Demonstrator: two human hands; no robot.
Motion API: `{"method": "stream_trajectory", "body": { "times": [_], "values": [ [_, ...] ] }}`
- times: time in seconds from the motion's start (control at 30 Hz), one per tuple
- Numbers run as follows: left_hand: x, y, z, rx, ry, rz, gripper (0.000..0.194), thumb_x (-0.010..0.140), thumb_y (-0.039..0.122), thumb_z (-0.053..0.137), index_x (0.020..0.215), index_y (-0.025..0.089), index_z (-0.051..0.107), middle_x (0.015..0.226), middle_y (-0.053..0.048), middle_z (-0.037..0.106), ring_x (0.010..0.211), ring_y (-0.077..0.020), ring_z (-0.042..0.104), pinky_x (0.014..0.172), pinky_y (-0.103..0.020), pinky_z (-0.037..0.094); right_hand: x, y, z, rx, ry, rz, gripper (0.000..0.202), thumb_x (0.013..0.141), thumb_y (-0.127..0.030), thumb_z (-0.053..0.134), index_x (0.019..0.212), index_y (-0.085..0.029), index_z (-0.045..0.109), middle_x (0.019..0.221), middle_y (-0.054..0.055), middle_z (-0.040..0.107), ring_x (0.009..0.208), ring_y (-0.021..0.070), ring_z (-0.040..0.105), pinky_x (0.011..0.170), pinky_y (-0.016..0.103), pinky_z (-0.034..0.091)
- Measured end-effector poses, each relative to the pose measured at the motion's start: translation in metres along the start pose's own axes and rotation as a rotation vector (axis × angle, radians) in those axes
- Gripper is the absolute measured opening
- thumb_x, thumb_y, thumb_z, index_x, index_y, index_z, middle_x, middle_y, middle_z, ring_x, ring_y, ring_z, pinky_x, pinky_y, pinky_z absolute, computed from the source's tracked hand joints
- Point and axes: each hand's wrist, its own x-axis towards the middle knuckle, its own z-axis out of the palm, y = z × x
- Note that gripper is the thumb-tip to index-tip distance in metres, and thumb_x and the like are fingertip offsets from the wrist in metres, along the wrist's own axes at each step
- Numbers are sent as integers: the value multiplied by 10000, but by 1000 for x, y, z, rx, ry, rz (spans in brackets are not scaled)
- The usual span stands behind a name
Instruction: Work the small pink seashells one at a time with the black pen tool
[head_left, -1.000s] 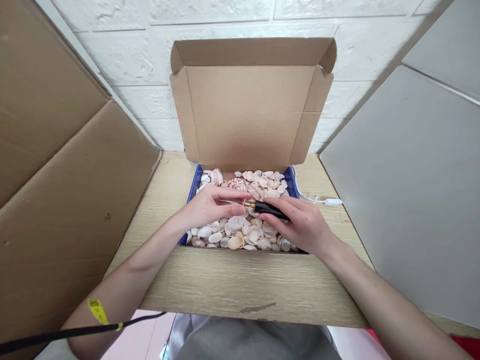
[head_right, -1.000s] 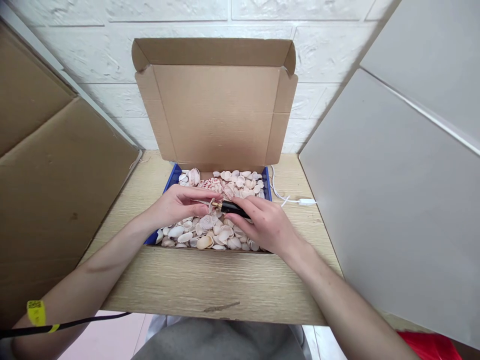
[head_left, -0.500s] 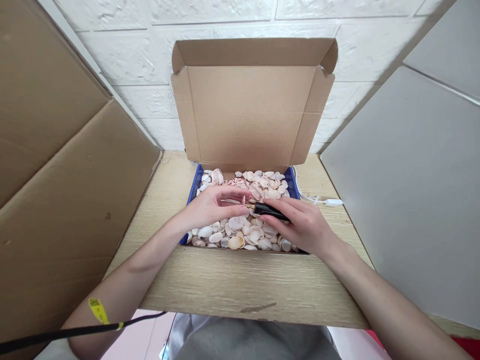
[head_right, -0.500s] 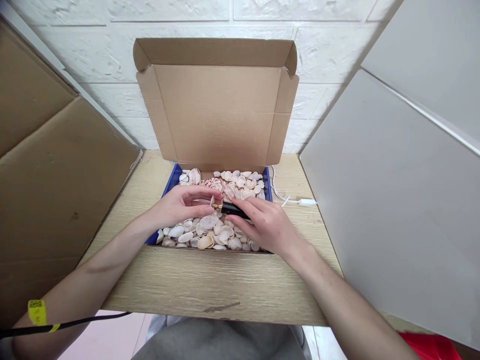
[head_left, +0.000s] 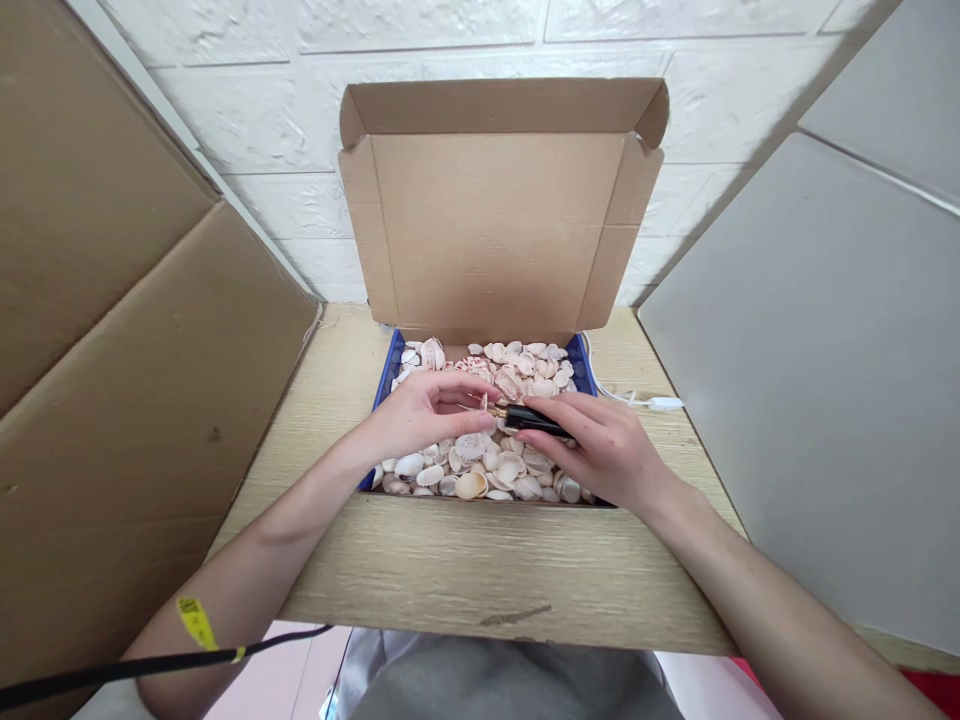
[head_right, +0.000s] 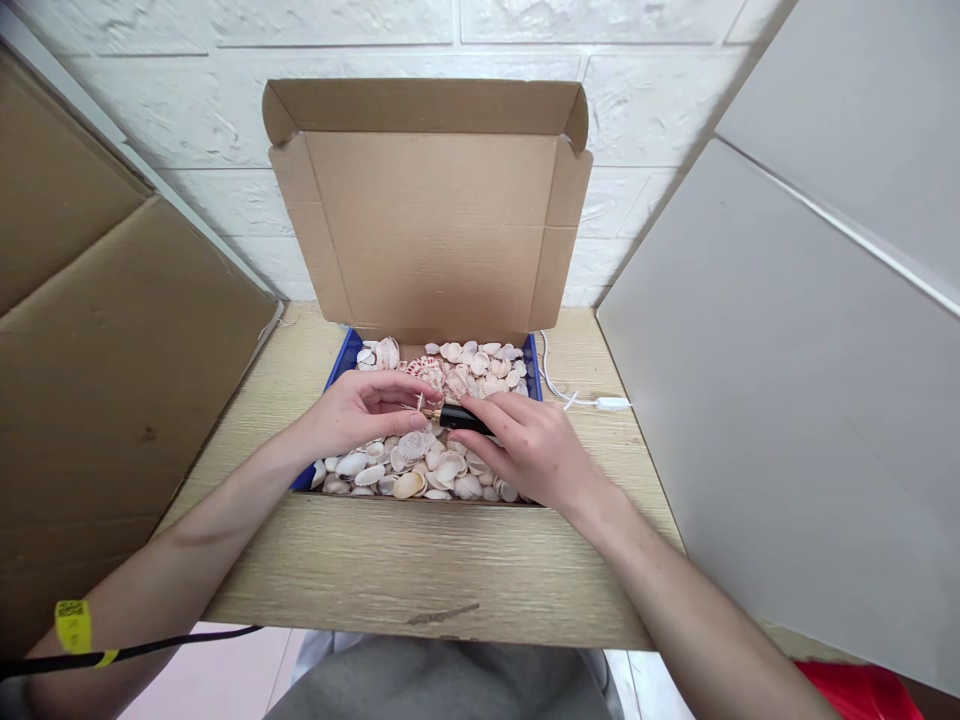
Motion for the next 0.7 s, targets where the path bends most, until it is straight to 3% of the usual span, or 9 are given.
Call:
{"method": "stream_trajectory", "body": {
  "times": [0.17,0.43,0.57,0.63,0.7],
  "values": [
    [0,2,2,2,69,12,331,687,298,790,968,145,709,979,-81,735,899,-199,693,778,-306,587,1,1,0,-70,67,-31,265,894,-298,612,1134,-188,589,935,68,730,769,180,662,671,317,486],
    [-1,2,5,13,152,55,336,667,317,802,941,137,725,957,-85,747,865,-202,701,773,-318,597,2,-2,0,-69,52,-11,286,879,-265,634,1140,-165,577,950,69,726,781,181,653,669,317,444],
    [-1,1,-2,8,186,-1,320,716,362,762,940,136,724,925,-88,750,774,-184,700,612,-252,577,1,1,-1,-84,82,2,270,887,-275,620,1140,-187,587,931,63,726,775,179,657,670,311,460],
    [0,1,-7,-4,305,12,334,772,414,704,955,135,716,931,-94,747,726,-172,694,543,-229,545,0,4,-1,-123,122,50,240,891,-301,612,1110,-202,607,890,59,723,742,178,653,648,305,472],
    [1,2,-9,-18,358,61,356,760,408,721,981,129,715,985,-102,741,782,-180,700,632,-248,565,0,7,-2,-153,132,82,235,887,-314,615,1096,-207,615,866,56,719,721,178,648,646,302,491]
  ]
}}
